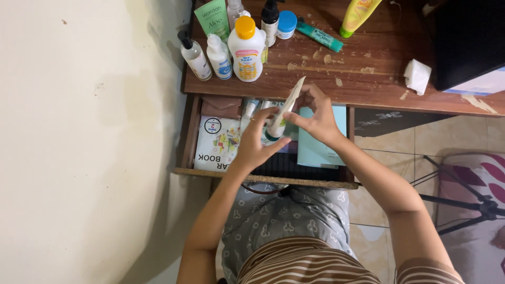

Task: Organizing various toiletries and bottles inside a desk drawer.

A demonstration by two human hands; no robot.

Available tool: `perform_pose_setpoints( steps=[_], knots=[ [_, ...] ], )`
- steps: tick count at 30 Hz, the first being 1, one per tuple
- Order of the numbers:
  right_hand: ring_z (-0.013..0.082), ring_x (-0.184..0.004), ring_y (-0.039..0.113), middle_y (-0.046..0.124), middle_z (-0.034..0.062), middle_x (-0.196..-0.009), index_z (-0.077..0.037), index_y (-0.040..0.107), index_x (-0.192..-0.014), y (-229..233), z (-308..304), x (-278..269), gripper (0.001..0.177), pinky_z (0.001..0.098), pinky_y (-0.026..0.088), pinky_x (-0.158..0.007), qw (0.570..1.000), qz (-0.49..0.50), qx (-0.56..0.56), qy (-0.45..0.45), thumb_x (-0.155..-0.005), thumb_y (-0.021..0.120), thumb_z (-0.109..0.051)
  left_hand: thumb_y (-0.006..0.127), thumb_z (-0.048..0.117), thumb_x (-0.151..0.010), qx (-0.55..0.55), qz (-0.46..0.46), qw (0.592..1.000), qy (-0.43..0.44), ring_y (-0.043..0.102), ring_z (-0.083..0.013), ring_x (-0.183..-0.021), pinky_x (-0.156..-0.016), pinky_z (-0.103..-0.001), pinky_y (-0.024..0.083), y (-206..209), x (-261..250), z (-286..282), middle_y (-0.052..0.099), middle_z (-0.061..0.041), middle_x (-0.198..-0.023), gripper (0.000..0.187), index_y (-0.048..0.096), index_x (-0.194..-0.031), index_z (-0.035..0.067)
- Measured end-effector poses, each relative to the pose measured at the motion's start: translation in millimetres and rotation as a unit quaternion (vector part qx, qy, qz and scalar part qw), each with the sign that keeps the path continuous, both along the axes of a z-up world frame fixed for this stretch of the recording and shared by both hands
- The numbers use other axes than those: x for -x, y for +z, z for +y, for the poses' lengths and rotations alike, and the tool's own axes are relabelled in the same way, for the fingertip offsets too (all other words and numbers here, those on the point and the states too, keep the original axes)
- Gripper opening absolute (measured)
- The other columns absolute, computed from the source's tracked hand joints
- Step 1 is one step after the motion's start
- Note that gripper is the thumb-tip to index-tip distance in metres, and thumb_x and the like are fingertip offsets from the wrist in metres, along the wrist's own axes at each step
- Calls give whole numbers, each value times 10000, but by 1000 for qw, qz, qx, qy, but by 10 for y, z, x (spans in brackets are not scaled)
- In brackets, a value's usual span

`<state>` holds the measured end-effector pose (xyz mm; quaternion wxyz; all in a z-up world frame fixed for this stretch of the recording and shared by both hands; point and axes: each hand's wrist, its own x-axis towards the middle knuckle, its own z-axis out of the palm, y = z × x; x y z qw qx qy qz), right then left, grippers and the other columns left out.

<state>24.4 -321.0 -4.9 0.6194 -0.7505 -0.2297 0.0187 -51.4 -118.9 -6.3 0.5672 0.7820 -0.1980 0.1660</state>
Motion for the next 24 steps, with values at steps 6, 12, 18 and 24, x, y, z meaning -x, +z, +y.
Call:
perform_pose_setpoints(
  steps=[6, 12, 18, 24],
  knots=[
    [125, -911, 632, 662, 59, -1013, 16, 555, -1206, 228, 118, 74, 506, 294, 545, -831, 999, -14, 26, -11, -827, 868, -106, 747, 129, -947, 11, -8, 999, 46, 673, -309, -1118, -936, -386, 547, -198, -70, -129, 657, -169, -1238, 406, 595, -1306, 15],
    [73, -941, 650, 717, 30, -1059, 21, 639, -1240, 120, -53, -41, 269, 273, 565, -795, 995, 75, 18, 69, -997, 688, -83, 708, 102, -976, 64, 18, 998, -1, 701, -279, -1086, -937, -381, 544, -192, -105, -40, 697, -172, -1218, 388, 605, -1333, -9],
    [80, -832, 630, 705, 39, -978, 20, 676, -1188, 185, -21, -101, 218, 269, 541, -715, 997, 10, 52, 47, -1008, 683, -103, 722, 114, -953, 55, -17, 998, 29, 722, -289, -1067, -926, -398, 553, -158, -228, 30, 721, -172, -1148, 378, 617, -1287, -26],
    [82, -758, 628, 709, 54, -847, 31, 674, -1067, 309, -5, -174, 149, 270, 505, -650, 995, 22, 101, 7, -1020, 700, -108, 744, 148, -966, 23, 17, 997, 65, 710, -297, -946, -827, -392, 536, -183, -335, 135, 725, -187, -1043, 313, 646, -1201, -34]
  ],
)
